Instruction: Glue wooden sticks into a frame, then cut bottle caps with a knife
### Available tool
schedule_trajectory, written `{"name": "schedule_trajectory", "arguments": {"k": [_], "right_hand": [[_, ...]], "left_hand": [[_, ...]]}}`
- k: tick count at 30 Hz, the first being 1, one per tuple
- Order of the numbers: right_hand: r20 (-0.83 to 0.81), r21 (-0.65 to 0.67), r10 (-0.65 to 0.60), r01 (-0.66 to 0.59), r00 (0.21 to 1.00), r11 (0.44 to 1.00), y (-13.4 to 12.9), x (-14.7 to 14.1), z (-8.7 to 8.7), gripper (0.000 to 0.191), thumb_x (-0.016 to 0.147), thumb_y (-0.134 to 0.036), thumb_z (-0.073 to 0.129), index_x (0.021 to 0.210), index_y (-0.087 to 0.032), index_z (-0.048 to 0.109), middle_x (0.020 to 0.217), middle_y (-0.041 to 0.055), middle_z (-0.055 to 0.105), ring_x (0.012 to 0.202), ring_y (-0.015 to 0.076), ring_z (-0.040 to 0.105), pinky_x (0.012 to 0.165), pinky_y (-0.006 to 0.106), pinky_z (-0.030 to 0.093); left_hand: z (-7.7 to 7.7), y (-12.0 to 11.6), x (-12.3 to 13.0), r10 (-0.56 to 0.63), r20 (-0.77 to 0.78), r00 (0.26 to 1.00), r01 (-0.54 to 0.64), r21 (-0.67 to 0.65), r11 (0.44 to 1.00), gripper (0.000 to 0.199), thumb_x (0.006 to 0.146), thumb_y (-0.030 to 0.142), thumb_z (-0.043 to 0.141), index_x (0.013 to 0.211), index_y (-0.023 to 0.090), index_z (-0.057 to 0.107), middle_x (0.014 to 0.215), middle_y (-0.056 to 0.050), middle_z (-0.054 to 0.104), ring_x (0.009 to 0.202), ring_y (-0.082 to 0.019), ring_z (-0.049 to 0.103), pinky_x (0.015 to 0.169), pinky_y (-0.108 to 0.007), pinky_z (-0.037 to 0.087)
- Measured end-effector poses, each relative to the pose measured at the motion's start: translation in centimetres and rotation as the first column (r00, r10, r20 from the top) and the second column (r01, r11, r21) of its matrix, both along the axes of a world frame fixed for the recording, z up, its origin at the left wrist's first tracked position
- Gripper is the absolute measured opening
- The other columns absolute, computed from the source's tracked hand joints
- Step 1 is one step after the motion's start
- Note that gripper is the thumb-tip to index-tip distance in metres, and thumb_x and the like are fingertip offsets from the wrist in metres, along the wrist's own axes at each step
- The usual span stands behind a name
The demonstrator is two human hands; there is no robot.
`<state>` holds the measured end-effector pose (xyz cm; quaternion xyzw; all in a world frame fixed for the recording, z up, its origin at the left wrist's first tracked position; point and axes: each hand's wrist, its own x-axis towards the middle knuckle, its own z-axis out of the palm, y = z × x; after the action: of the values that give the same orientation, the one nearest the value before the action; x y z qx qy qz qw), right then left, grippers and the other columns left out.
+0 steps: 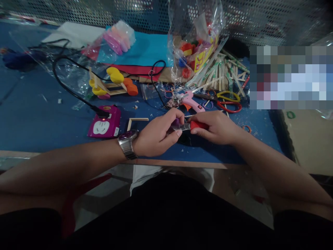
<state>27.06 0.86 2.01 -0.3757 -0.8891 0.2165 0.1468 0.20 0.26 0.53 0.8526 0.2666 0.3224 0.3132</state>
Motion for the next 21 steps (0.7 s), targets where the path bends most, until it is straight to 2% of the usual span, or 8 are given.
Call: {"name": "schedule_trajectory", "arguments": {"k": [6, 11, 18, 21], "right_hand": [[-0.029, 0.027, 0.032, -0.031, 0.999, 0.999, -0.18, -0.16, 0.34, 0.062, 0.108, -0.072, 0.047, 0.106, -0.016, 0.074, 0.086, 0.0068, 0.074, 0.076, 0.0192, 0.067, 0.069, 0.031, 0.037], [-0.038, 0.038, 0.044, -0.043, 0.998, 0.998, -0.14, 0.02, 0.35, 0.062, 0.109, -0.071, 0.047, 0.107, -0.016, 0.075, 0.089, 0.0078, 0.076, 0.079, 0.0205, 0.069, 0.07, 0.032, 0.039], [-0.057, 0.032, 0.047, -0.045, 0.997, 0.998, -0.3, 0.12, 0.37, 0.062, 0.108, -0.072, 0.047, 0.106, -0.018, 0.075, 0.093, 0.0085, 0.078, 0.082, 0.0208, 0.07, 0.071, 0.032, 0.04], [-0.044, 0.032, 0.041, -0.039, 0.998, 0.999, -0.19, 0.1, 0.22, 0.062, 0.108, -0.073, 0.047, 0.105, -0.017, 0.074, 0.089, 0.0078, 0.076, 0.08, 0.0207, 0.069, 0.07, 0.032, 0.039]], "left_hand": [[-0.06, -0.11, 0.01, 0.006, 0.106, 0.994, -0.009, 0.028, 1.0, 0.016, 0.096, 0.024, 0.06, 0.109, 0.022, 0.051, 0.087, 0.0, 0.056, 0.065, -0.013, 0.048, 0.06, -0.03, 0.041], [0.13, -0.23, 0.06, 0.063, 0.159, 0.985, -0.067, 0.021, 0.998, 0.017, 0.091, 0.023, 0.068, 0.101, 0.023, 0.053, 0.078, 0.003, 0.055, 0.061, -0.012, 0.047, 0.058, -0.029, 0.039], [0.44, -0.51, 0.11, 0.09, 0.221, 0.971, -0.091, -0.003, 0.996, 0.023, 0.086, 0.021, 0.075, 0.095, 0.024, 0.054, 0.073, 0.005, 0.054, 0.055, -0.009, 0.041, 0.052, -0.028, 0.033], [0.36, -0.4, 0.04, 0.094, 0.204, 0.974, -0.099, 0.012, 0.995, 0.021, 0.087, 0.023, 0.073, 0.095, 0.023, 0.054, 0.075, 0.004, 0.054, 0.058, -0.01, 0.044, 0.054, -0.028, 0.036]]}}
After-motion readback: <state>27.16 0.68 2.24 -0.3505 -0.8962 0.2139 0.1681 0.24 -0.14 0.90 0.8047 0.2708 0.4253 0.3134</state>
